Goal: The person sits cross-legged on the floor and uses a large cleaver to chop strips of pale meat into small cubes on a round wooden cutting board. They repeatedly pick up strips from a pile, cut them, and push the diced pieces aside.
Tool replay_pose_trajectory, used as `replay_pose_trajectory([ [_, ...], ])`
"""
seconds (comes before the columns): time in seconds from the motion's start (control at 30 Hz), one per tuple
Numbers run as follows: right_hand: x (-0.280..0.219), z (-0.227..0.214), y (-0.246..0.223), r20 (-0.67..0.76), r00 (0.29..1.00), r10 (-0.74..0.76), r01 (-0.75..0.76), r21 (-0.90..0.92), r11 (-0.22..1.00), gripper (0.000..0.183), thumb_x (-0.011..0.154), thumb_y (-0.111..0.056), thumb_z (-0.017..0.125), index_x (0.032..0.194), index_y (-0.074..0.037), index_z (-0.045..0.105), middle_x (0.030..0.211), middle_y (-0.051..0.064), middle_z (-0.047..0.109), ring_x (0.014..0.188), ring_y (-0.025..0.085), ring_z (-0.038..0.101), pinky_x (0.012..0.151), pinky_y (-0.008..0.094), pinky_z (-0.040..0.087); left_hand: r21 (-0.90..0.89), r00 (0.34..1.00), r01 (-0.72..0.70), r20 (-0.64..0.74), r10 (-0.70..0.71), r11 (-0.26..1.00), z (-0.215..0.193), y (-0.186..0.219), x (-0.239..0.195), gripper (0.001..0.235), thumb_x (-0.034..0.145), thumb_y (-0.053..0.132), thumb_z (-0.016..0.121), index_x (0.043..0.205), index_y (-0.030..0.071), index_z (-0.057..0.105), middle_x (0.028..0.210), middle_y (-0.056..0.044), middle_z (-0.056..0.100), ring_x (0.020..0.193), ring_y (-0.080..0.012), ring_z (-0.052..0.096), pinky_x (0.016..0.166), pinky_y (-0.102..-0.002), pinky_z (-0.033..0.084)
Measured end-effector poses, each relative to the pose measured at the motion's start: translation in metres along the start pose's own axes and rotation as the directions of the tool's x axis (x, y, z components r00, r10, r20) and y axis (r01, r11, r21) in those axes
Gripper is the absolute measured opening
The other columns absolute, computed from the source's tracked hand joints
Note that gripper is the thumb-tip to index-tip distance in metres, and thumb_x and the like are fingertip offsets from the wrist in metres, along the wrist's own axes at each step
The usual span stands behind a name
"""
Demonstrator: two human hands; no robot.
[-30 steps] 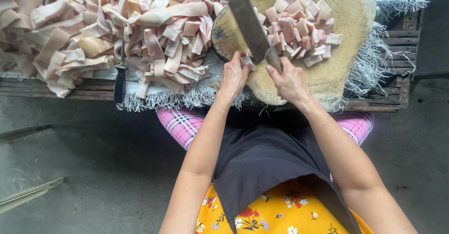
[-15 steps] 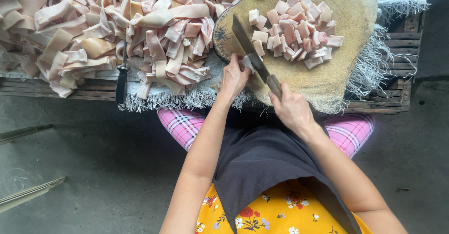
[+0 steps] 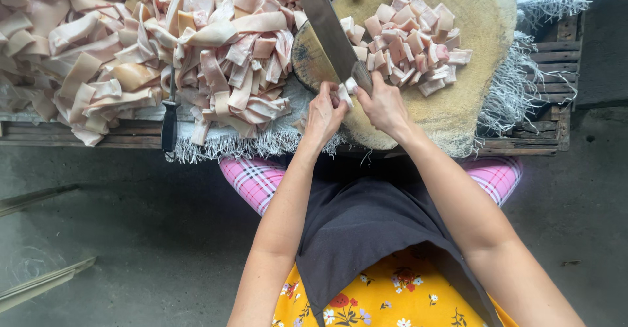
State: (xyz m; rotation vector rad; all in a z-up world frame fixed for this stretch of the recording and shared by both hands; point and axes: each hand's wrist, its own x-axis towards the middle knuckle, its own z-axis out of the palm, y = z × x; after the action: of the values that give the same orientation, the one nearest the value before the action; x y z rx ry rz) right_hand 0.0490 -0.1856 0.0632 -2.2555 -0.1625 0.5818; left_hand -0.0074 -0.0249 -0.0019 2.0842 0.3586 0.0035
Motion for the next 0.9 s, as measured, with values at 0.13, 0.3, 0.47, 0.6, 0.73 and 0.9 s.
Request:
replay_pose_trajectory([
  [0.13,-0.035,-0.029,0.006,-0.056,0.998,-0.033,0.035,0.035,0.999,0.042,0.101,-0.035,0.063,0.124,0.001,0.057,0.062,0.018,0.067,0.05,0.025,0.069,0.049,0.04,0.054,0.195,0.999,-0.045,0.023,0.041,0.98,0.009,0.0,0.006,0.085,0.083,0.03,0.08,0.146,-0.006,0.036,0.098,-0.023,0.068,0.09,-0.038,0.07,0.081,-0.045,0.055],
  [0.3,-0.07,-0.059,0.05,-0.252,0.964,0.086,-0.064,0.095,0.993,0.04,0.101,-0.033,0.062,0.124,-0.001,0.058,0.061,0.015,0.066,0.051,0.025,0.069,0.049,0.039,0.053,0.483,0.986,0.048,0.119,-0.12,0.875,0.054,0.037,0.032,0.127,0.072,0.05,0.085,0.163,0.005,0.008,0.138,-0.027,0.05,0.117,-0.0418,0.061,0.093,-0.05,0.054],
  [0.47,-0.082,-0.076,0.102,-0.489,0.869,0.071,-0.097,-0.029,0.995,0.036,0.111,-0.026,0.061,0.122,0.006,0.049,0.072,0.02,0.067,0.063,0.032,0.069,0.057,0.043,0.053,0.576,0.969,-0.143,-0.084,0.232,0.805,0.12,0.054,0.021,0.144,0.055,0.072,0.084,0.161,0.022,0.001,0.161,-0.027,0.011,0.143,-0.0631,0.013,0.113,-0.078,0.015],
  [0.6,-0.08,-0.084,0.106,-0.336,0.85,0.405,-0.359,0.192,0.913,0.039,0.105,-0.025,0.057,0.125,0.006,0.045,0.067,0.024,0.068,0.051,0.032,0.069,0.051,0.044,0.055,0.528,0.95,-0.166,-0.142,0.28,0.833,0.16,0.047,0.044,0.14,0.061,0.08,0.074,0.165,0.023,0.001,0.171,-0.02,-0.007,0.153,-0.0611,-0.003,0.115,-0.085,0.004],
  [0.73,-0.065,-0.084,0.103,-0.439,0.894,0.092,-0.155,-0.111,0.982,0.041,0.101,-0.019,0.063,0.128,0.007,0.045,0.07,0.023,0.067,0.06,0.035,0.066,0.055,0.047,0.052,0.548,0.896,-0.239,-0.193,0.4,0.802,0.182,0.049,0.081,0.121,0.07,0.078,0.073,0.164,0.035,0.01,0.169,-0.018,0.001,0.151,-0.0594,0.0,0.112,-0.086,0.01],
  [0.9,-0.01,-0.085,0.071,-0.237,0.845,0.479,-0.377,0.371,0.849,0.038,0.101,-0.02,0.057,0.124,0.005,0.041,0.064,0.015,0.065,0.047,0.024,0.067,0.042,0.039,0.055,0.685,0.83,-0.193,-0.268,0.489,0.703,0.203,0.057,0.154,0.09,0.091,0.048,0.074,0.163,0.045,0.02,0.168,-0.014,0.009,0.154,-0.0559,0.006,0.117,-0.086,0.019],
])
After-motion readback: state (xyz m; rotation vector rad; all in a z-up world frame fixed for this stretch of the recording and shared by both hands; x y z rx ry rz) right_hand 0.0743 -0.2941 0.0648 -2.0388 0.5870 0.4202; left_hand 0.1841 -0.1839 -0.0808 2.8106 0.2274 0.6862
